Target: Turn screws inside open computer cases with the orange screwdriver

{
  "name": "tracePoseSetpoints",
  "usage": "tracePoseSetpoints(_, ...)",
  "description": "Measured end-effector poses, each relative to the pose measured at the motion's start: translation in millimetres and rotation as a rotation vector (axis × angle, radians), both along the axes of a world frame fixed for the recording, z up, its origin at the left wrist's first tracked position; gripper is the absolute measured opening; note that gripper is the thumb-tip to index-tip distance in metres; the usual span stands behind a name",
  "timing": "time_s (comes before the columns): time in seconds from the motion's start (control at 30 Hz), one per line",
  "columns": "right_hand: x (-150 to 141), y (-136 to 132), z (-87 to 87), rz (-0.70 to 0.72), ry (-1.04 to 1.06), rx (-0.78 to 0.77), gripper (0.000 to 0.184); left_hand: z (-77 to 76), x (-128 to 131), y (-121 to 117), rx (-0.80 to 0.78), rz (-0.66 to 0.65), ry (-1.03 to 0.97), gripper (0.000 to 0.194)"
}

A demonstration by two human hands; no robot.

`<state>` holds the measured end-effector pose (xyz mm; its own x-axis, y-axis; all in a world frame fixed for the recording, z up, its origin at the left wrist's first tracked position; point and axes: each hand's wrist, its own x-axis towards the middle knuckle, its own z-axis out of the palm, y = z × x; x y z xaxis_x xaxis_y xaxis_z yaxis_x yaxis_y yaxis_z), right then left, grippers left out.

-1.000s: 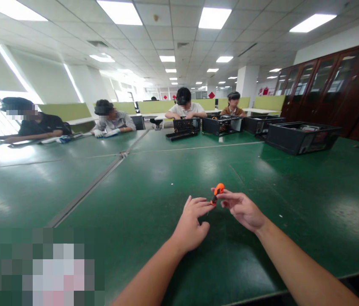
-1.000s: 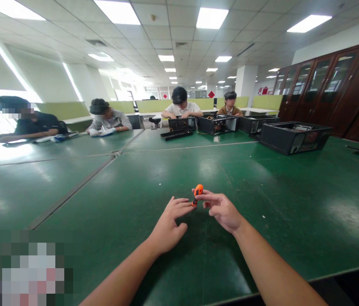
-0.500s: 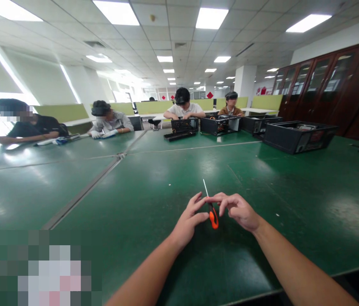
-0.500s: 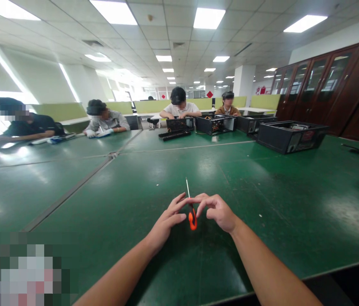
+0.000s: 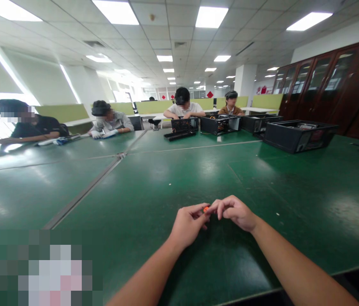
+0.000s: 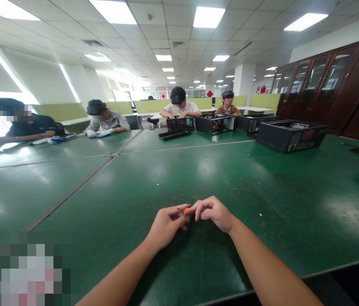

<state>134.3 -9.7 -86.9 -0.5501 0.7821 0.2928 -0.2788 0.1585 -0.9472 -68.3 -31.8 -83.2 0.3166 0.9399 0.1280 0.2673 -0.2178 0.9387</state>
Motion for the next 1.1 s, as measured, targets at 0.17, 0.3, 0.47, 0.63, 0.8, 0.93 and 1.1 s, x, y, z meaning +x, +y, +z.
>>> tracePoseSetpoints(0.17,-4.2,6.0,-5.8,-0.155,-0.059,-0.12,0.037,6.5,3.1,-5.1,0.164,0.029,-0.008,0.034)
tracePoseSetpoints(0.3,-8.9,8.9,-10.8,-0.231,-0.062,-0.173,0.036,8.4,1.0,-6.1,0.383,-0.104,0.084,0.056)
tracePoseSetpoints(0.47,-4.8,1.5,-7.3,-0.177,0.024,-0.169,0.057,6.5,-1.0,-5.1,0.437,-0.09,0.145,0.062)
tracePoseSetpoints(0.63,1.3,-6.1,-2.5,0.054,0.136,-0.245,0.063,11.6,-2.6,-7.8,0.462,-0.101,0.184,0.052)
tracePoseSetpoints(0.8,2.8,-9.6,5.1,0.147,0.224,-0.195,0.05,16.9,-1.6,-12.5,0.463,-0.132,0.223,0.052)
tracePoseSetpoints(0.93,-0.3,-8.1,4.0,0.138,0.113,-0.136,0.038,13.2,-1.0,-10.2,0.395,-0.059,0.251,0.053)
tracePoseSetpoints(1.1,-1.8,-3.2,0.8,0.068,-0.059,-0.027,0.024,5.1,-3.4,-1.8,0.193,-0.127,-0.01,0.064)
